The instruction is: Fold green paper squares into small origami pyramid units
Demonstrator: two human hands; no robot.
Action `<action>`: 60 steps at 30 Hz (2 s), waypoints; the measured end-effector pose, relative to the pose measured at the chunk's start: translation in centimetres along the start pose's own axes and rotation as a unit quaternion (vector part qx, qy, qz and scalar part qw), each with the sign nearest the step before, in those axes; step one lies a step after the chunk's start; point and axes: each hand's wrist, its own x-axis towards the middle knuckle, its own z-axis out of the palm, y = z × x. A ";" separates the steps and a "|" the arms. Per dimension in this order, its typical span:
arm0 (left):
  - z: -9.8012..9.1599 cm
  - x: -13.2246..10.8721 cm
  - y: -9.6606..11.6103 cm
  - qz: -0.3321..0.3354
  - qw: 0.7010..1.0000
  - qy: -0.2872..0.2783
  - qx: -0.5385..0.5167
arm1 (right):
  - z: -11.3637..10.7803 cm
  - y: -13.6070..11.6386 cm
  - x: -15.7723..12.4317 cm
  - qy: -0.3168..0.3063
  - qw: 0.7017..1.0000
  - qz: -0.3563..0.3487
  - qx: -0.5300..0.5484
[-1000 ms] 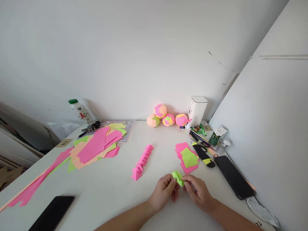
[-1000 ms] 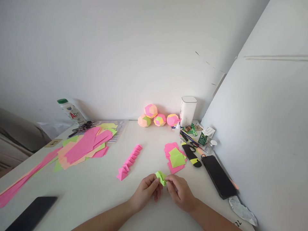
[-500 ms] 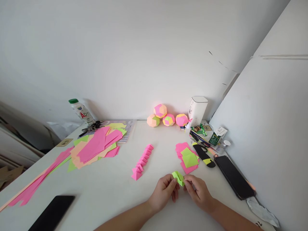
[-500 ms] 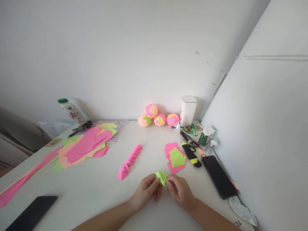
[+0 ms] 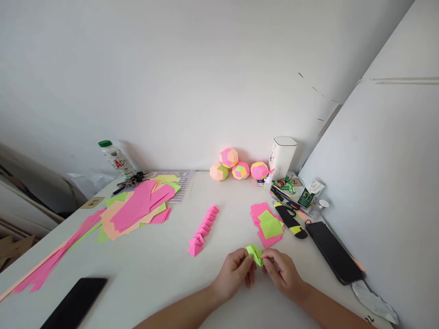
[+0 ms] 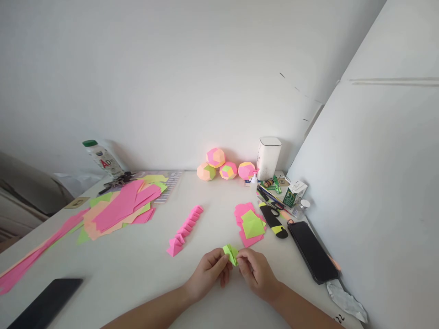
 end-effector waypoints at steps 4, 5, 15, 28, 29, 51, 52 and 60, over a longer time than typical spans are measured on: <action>-0.1 -0.1 -0.2 0.008 1.000 -0.015 0.022 | 0.0 0.1 0.0 -0.014 1.000 -0.013 0.001; -0.1 -0.1 -0.3 0.009 1.000 -0.017 0.024 | 0.0 0.1 0.0 -0.014 1.000 -0.017 -0.001; -0.1 -0.1 0.1 0.011 1.000 -0.020 -0.004 | 0.2 0.7 -0.2 -0.033 0.998 -0.043 -0.017; -0.2 -0.4 0.8 0.013 0.997 -0.043 0.057 | 0.1 0.1 0.0 -0.009 0.996 -0.075 -0.046; -0.1 -0.4 0.9 0.015 0.997 -0.044 0.060 | 0.1 0.2 0.0 -0.009 0.996 -0.073 -0.046; -0.3 0.1 0.2 -0.038 0.999 -0.016 -0.030 | 0.4 1.1 0.2 -0.002 0.995 -0.101 -0.015; -0.2 0.1 0.3 -0.039 0.999 -0.013 -0.029 | 0.4 1.0 0.2 -0.002 0.995 -0.103 -0.016; -0.1 0.1 0.7 -0.042 0.998 -0.020 -0.032 | 0.4 1.2 0.2 -0.001 0.991 -0.126 -0.034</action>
